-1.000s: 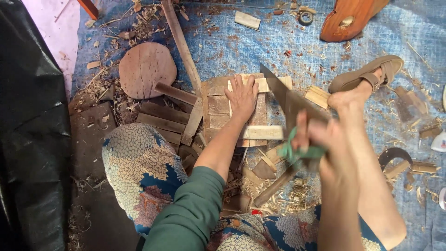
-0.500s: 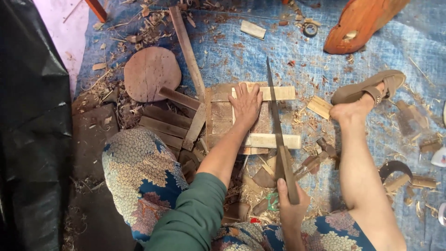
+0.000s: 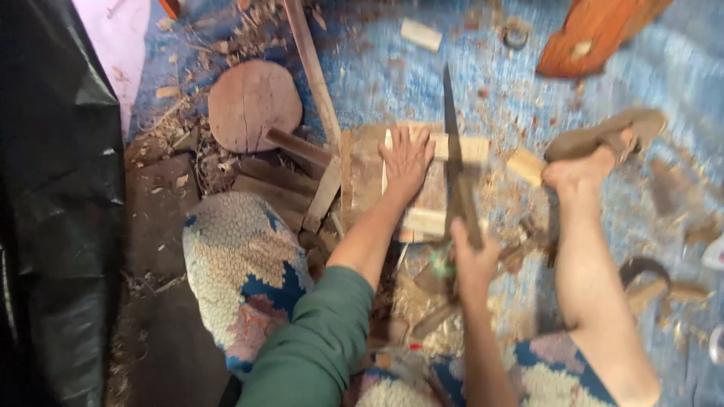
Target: A person sitting on the floor uses a hand saw to cut through a piece of wood held in a wooden jig.
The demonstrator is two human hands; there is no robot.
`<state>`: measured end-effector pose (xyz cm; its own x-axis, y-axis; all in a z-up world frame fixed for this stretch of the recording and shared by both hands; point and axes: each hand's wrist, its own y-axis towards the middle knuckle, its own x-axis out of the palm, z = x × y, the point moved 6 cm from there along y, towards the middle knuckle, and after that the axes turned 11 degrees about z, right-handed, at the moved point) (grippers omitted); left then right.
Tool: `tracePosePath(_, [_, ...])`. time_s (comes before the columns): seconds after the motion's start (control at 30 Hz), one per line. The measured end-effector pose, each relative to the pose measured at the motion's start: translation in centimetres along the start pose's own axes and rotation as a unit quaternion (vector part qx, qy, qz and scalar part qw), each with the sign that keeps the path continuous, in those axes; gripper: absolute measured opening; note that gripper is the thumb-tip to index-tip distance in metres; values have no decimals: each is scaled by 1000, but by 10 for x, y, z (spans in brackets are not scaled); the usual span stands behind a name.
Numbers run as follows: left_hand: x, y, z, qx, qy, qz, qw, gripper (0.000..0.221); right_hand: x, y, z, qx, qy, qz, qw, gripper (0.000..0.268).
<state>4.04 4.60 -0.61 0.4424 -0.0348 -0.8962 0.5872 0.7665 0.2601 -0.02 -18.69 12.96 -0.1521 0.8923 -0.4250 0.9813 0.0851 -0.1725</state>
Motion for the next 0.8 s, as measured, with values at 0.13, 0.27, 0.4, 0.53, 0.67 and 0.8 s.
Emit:
tracePosePath(0.13, [-11, 0, 1, -36, -47, 22, 998, 24, -54, -56, 49, 31, -2, -74, 997, 26])
tracePosePath(0.27, [-3, -2, 2, -37, -26, 33, 998, 34, -69, -64, 12, 27, -35, -33, 998, 22])
tracePosePath(0.4, [-6, 12, 5, -56, -65, 51, 995, 27, -69, -33, -17, -49, -48, -41, 997, 31])
tracePosePath(0.53, [-30, 11, 5, -2, 12, 119, 993, 28, -87, -33, 27, 41, 11, -59, 997, 23])
tracePosePath(0.67, [-12, 10, -4, -6, -4, 72, 997, 32, -71, -54, 20, -19, 16, -86, 996, 22])
tracePosePath(0.8, [-1, 11, -11, -19, -22, 35, 999, 37, -74, -55, 26, -43, -18, -73, 996, 29])
